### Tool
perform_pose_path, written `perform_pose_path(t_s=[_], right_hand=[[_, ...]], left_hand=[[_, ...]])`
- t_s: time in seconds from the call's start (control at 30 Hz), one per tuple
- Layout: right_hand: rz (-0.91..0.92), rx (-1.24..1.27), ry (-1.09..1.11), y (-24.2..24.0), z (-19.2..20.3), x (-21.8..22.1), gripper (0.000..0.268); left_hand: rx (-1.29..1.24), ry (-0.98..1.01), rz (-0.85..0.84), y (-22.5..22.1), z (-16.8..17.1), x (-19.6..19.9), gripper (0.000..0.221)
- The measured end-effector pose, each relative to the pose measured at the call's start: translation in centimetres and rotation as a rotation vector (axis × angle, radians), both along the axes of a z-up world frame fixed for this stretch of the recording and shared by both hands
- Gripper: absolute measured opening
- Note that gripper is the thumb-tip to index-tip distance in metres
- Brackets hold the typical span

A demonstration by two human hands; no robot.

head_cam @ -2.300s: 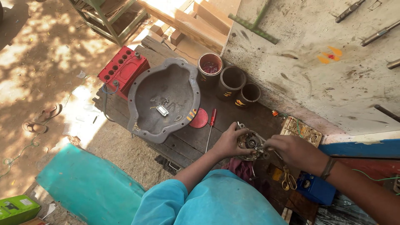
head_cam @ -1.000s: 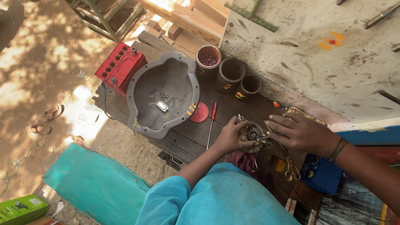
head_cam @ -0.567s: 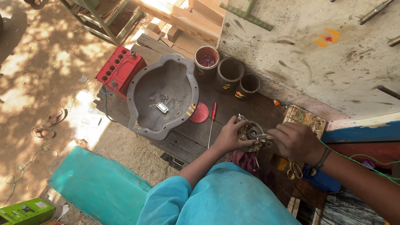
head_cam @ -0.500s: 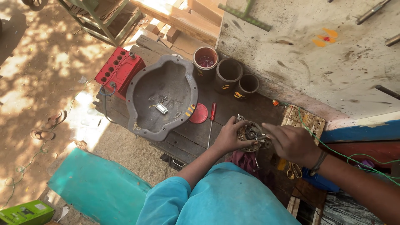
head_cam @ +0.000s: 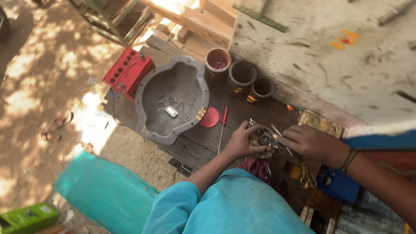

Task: The person is repairing and reassembling an automotive alternator at a workbench using various hand tools.

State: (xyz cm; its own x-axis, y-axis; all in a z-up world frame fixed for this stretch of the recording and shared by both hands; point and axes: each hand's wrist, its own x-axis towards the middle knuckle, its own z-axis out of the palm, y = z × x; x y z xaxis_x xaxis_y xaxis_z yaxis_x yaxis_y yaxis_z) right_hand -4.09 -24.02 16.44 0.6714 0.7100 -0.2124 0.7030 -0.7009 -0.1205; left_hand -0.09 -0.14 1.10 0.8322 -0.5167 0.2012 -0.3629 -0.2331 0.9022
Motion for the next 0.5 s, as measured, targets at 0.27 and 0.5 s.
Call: perform_pose_path(t_s=[0.27, 0.5], right_hand=[[0.279, -0.005, -0.283, -0.6, -2.6, 1.0, 0.056], [-0.654, -0.183, -0.167, 2.9, -3.8, -1.3, 0.046]], left_hand=[[-0.077, -0.103, 0.082, -0.2, -3.0, -0.3, 0.072], [-0.065, -0.068, 0.067, -1.0, -4.4, -0.2, 0.076]])
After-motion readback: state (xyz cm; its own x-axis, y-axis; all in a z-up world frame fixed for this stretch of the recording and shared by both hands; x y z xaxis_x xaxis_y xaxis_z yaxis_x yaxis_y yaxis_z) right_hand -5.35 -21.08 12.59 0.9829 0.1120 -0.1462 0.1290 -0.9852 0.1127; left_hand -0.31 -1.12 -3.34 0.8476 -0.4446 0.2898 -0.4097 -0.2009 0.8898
